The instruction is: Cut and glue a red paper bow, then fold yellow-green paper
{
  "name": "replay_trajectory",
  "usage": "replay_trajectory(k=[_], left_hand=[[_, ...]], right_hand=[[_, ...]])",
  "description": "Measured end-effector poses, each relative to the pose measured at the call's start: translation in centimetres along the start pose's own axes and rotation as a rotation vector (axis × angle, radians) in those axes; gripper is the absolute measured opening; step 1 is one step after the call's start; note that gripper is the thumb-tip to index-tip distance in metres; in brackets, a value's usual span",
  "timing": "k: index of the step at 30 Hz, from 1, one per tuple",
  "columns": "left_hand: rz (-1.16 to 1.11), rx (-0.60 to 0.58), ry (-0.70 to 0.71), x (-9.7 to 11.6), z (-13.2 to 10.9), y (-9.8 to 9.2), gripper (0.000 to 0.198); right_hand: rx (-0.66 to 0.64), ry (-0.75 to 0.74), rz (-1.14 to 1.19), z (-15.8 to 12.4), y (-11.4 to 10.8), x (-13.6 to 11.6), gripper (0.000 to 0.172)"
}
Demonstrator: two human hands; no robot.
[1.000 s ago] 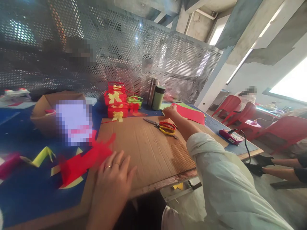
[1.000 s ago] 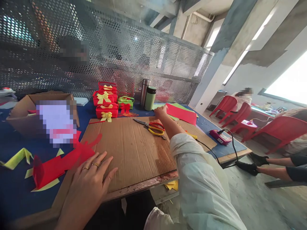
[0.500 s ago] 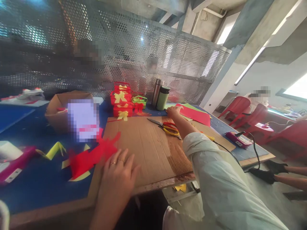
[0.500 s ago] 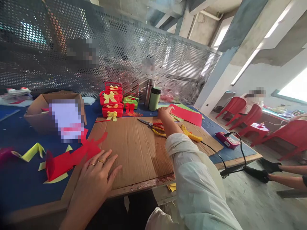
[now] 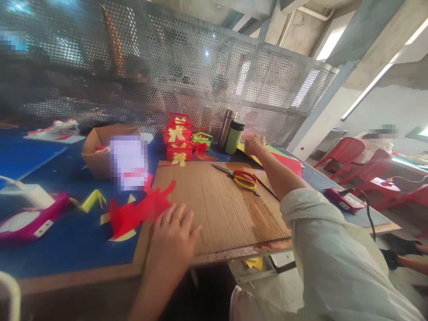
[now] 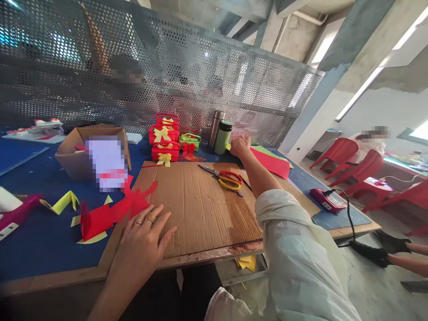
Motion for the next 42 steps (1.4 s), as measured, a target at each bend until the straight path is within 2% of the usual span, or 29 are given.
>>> replay_trajectory(k=[4,8,12,15,17,18,20,23,25,27,28,30,34,37,42], left_hand=[[0.040,0.011,-0.013,0.2,0.3,-0.3,0.035],[0.035,0.004,-0.025,0.3,0.6,-0.4,0.034],[-0.003,-0.025,-0.055,0.2,0.7,-0.3,0.031],[-0.030,-0.042,-0.082,0.2,0.7,-0.3,0.029],[-0.030,-0.052,-0.100,0.2,0.8,-0.3,0.028],[-0.027,-0.054,-0.109,0.2,0.8,-0.2,0.028],[-0.029,-0.033,-0.115,0.0,0.9,-0.3,0.028],[-0.074,0.124,-0.145,-0.6,0.7,-1.6,0.040],[-0.093,0.262,-0.186,-1.1,0.1,-2.9,0.057],[-0.076,0.313,-0.139,-0.8,-0.6,-4.0,0.068],[-0.060,0.297,-0.077,-0.3,-0.8,-4.3,0.069],[-0.028,0.230,0.063,1.0,-1.2,-4.6,0.058],[-0.003,0.100,0.233,2.6,-1.9,-4.9,0.033],[-0.034,0.022,0.293,3.0,-2.3,-4.9,0.033],[-0.203,-0.036,0.287,1.5,-3.0,-5.1,0.033]], right_hand=[[0.095,-0.041,0.001,-1.5,-3.0,-0.3,0.038],[0.173,-0.158,0.059,-3.8,-6.3,-1.6,0.031],[0.287,-0.279,0.154,-7.1,-10.5,-2.7,0.030],[0.424,-0.394,0.261,-11.5,-14.0,-3.9,0.032],[0.543,-0.590,0.340,-16.2,-15.7,-5.7,0.029],[0.576,-0.699,0.330,-19.0,-15.8,-6.8,0.029],[0.613,-0.846,0.250,-24.4,-14.8,-8.9,0.030],[0.640,-0.887,0.109,-31.0,-10.9,-11.2,0.028],[0.614,-0.917,0.058,-34.2,-7.5,-12.3,0.025],[0.542,-0.950,0.052,-36.3,-4.1,-13.0,0.020],[0.519,-0.942,0.078,-36.9,-2.9,-13.0,0.019],[0.500,-0.924,0.153,-37.7,-1.1,-12.8,0.015],[0.595,-0.896,0.382,-38.8,-0.3,-11.6,0.016],[0.653,-0.917,0.607,-39.1,-0.4,-10.4,0.018],[0.551,-0.887,0.837,-37.6,1.8,-7.8,0.028]])
Point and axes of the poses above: each hand's wrist, its own z-axis towards the middle knuckle, its own y-axis out of the palm, x = y × z, the point moved 8 cm from there along z, towards the middle knuckle, and after that the axes turned 2 degrees about y, right-handed, at the moved point
